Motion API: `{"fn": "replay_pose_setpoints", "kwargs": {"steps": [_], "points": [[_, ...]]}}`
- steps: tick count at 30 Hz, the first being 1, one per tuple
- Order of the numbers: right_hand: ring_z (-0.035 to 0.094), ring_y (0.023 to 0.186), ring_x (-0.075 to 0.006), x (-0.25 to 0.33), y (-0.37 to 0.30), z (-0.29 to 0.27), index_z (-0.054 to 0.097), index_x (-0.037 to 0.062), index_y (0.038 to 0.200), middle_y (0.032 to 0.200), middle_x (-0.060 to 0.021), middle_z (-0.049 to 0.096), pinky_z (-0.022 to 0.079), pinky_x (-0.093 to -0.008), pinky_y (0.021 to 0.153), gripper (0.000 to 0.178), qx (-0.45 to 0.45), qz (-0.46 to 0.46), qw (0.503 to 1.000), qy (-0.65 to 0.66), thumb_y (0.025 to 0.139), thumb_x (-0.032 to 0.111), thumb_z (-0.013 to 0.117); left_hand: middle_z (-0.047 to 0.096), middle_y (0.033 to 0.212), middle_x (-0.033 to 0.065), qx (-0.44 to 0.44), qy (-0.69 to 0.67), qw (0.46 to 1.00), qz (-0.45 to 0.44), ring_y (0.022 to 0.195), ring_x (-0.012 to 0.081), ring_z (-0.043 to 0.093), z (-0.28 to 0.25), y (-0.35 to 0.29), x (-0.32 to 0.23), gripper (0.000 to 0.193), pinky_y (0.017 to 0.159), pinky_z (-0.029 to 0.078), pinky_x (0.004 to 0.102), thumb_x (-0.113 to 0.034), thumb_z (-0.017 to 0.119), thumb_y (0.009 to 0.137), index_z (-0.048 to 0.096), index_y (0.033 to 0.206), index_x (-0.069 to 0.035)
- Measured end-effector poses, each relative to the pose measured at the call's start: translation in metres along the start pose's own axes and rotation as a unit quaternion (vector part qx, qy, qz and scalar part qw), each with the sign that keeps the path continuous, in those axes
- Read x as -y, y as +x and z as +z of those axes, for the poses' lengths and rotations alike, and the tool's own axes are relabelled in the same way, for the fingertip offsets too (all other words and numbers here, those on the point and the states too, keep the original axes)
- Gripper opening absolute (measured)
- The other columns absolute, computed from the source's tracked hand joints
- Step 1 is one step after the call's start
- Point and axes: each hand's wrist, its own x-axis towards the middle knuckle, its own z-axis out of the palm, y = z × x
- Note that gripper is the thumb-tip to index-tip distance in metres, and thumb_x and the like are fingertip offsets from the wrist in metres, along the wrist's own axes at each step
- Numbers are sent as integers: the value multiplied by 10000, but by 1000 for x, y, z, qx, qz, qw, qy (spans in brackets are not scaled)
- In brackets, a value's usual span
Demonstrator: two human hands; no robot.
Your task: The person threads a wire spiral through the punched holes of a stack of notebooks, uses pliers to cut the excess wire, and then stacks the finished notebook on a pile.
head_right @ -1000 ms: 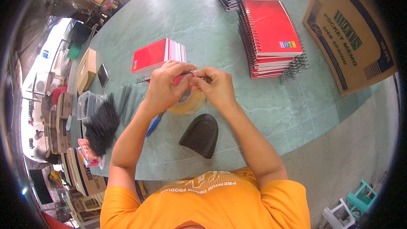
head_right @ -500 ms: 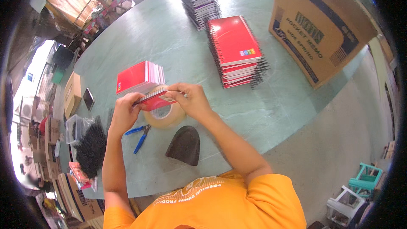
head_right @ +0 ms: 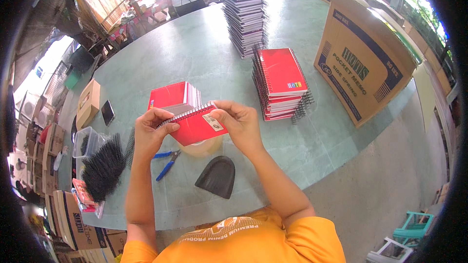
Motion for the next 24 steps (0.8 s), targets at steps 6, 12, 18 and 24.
{"fn": "replay_pose_setpoints", "kwargs": {"steps": [6,12,18,24], "points": [[599,781,-67,6,0,5,663,-18,1034,896,-48,674,488,-216,710,256,-29,19,999,-1,867,176,668,664,926,61,31,-12,999,1,833,108,620,-4,-3,-1,286,748,500,241,43,766,679,628,924,-3],[605,838,-90,13,5,-2,644,-22,1032,931,-49,664,489,-235,769,204,-87,-58,993,51,880,114,631,611,1132,77,8,-261,964,49,1056,156,561,14,-7,16,467,924,438,315,-70,723,787,533,1211,-18],[585,985,-126,35,24,-13,578,-21,1175,1081,-77,637,455,-259,880,319,-70,-85,992,-64,873,73,623,607,1143,71,-59,-187,975,103,1050,137,549,50,0,-5,375,936,415,296,-91,612,889,517,1236,11],[441,1259,-203,110,50,-115,430,-10,1343,1376,-106,463,327,-329,1049,530,-209,-204,949,-119,916,256,596,592,1152,203,-110,157,865,463,1062,321,577,127,69,-95,331,929,443,397,-45,500,872,553,1195,6]]}}
